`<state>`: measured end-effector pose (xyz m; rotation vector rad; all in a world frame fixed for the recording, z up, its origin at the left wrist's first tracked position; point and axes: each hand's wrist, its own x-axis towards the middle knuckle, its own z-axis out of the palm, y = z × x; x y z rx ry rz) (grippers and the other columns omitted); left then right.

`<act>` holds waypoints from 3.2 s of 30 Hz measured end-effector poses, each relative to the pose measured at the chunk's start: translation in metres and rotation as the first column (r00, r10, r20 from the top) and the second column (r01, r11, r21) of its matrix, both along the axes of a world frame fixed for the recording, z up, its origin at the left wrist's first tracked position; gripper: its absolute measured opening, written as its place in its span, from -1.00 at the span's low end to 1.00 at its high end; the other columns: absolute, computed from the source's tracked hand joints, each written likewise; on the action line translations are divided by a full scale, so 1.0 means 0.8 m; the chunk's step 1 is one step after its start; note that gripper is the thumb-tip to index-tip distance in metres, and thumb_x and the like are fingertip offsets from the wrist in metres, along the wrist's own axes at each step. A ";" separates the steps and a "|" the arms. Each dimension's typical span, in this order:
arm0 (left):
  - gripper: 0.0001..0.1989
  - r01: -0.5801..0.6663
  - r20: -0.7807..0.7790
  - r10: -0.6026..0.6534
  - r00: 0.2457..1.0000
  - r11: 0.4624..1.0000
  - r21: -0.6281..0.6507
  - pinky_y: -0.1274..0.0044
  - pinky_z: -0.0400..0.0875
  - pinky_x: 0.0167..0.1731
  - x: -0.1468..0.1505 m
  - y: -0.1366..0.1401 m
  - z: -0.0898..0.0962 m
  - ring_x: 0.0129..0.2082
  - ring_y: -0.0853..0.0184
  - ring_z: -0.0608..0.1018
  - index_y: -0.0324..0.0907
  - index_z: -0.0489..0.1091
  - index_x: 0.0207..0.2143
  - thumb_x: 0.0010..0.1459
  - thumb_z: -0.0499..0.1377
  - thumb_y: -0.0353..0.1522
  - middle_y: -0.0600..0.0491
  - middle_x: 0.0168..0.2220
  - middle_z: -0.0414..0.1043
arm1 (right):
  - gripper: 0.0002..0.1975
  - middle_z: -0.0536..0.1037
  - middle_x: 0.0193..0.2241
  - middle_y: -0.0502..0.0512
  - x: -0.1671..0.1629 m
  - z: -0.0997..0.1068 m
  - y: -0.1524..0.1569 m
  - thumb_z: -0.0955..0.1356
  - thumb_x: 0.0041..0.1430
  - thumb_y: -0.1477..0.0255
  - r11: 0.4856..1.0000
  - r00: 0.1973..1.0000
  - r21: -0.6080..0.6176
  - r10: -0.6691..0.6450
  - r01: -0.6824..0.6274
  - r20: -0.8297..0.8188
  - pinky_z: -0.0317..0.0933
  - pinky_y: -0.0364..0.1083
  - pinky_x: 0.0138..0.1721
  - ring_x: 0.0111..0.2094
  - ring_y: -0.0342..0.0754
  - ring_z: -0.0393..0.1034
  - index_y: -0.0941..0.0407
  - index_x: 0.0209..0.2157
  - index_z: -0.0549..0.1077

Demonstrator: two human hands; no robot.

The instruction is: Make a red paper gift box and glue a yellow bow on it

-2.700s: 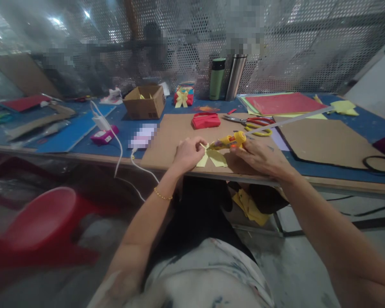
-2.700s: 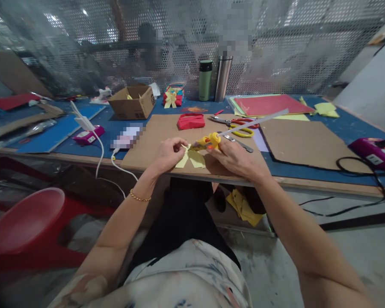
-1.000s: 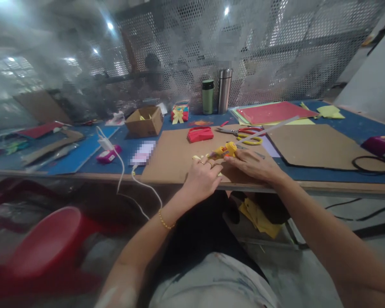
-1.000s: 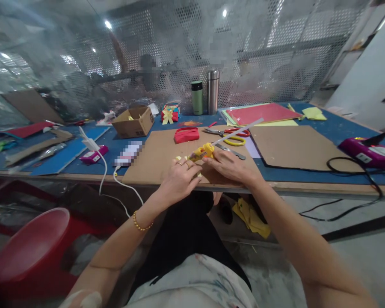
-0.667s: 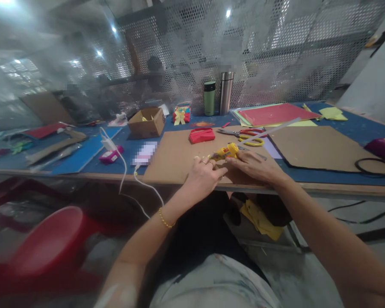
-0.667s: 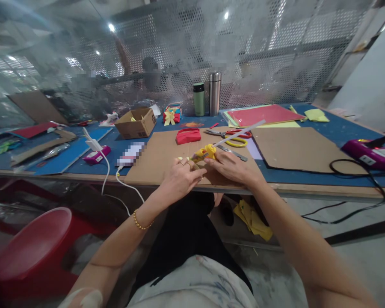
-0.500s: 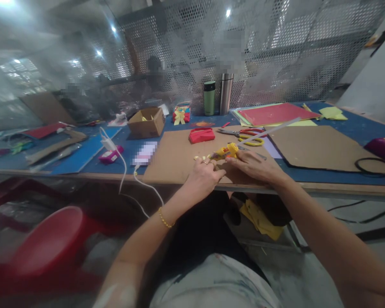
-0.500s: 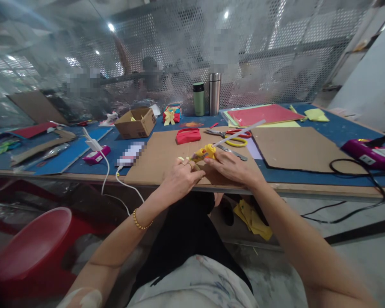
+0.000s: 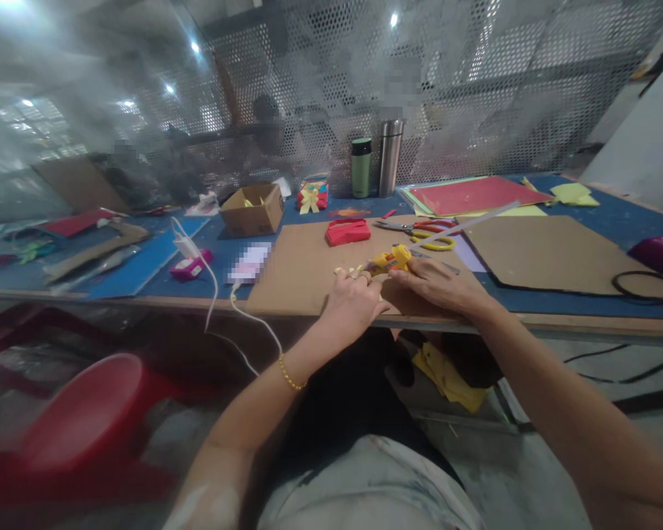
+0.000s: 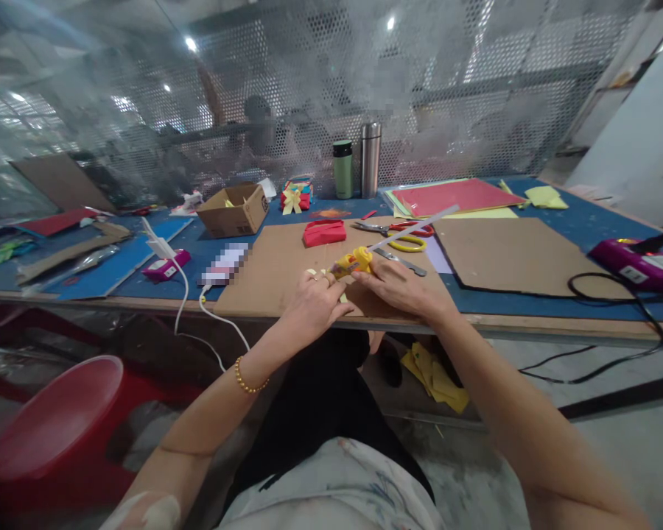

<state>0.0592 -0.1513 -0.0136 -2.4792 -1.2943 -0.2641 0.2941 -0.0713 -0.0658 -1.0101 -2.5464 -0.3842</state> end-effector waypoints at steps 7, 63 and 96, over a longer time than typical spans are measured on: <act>-0.73 -0.010 -0.083 0.019 0.996 0.994 0.105 0.31 0.32 -0.08 0.008 -0.006 -0.002 -0.13 0.13 0.64 -0.30 0.54 -0.04 0.45 0.04 -0.55 -0.15 -0.23 0.63 | -0.47 0.62 -0.26 0.23 -0.006 -0.002 0.000 0.07 0.49 0.49 1.000 0.998 -0.004 -0.015 0.015 0.058 0.31 0.05 -0.11 -0.16 0.16 0.48 0.09 0.24 0.50; -0.80 -0.091 0.421 0.201 0.885 0.959 -0.267 0.23 0.41 0.08 -0.053 0.073 0.006 -0.10 0.15 0.58 -0.15 0.62 -0.28 0.26 0.19 -0.51 -0.05 -0.22 0.65 | -0.57 0.58 -0.33 0.17 -0.023 0.051 -0.028 0.13 0.54 0.22 0.958 0.984 -0.276 -0.118 0.077 -0.135 0.31 0.02 -0.22 -0.27 0.12 0.46 0.04 -0.06 0.58; -0.66 -0.020 0.521 0.228 0.822 0.927 -0.375 0.38 0.47 -0.11 -0.048 0.084 -0.008 -0.28 0.27 0.58 -0.23 0.55 -0.03 0.25 0.09 -0.59 -0.04 -0.27 0.63 | -0.50 0.45 -0.49 0.06 -0.017 0.048 -0.026 0.14 0.52 0.05 0.926 0.960 -0.373 -0.154 0.058 -0.234 0.20 -0.03 -0.36 -0.45 0.01 0.30 0.05 -0.26 0.54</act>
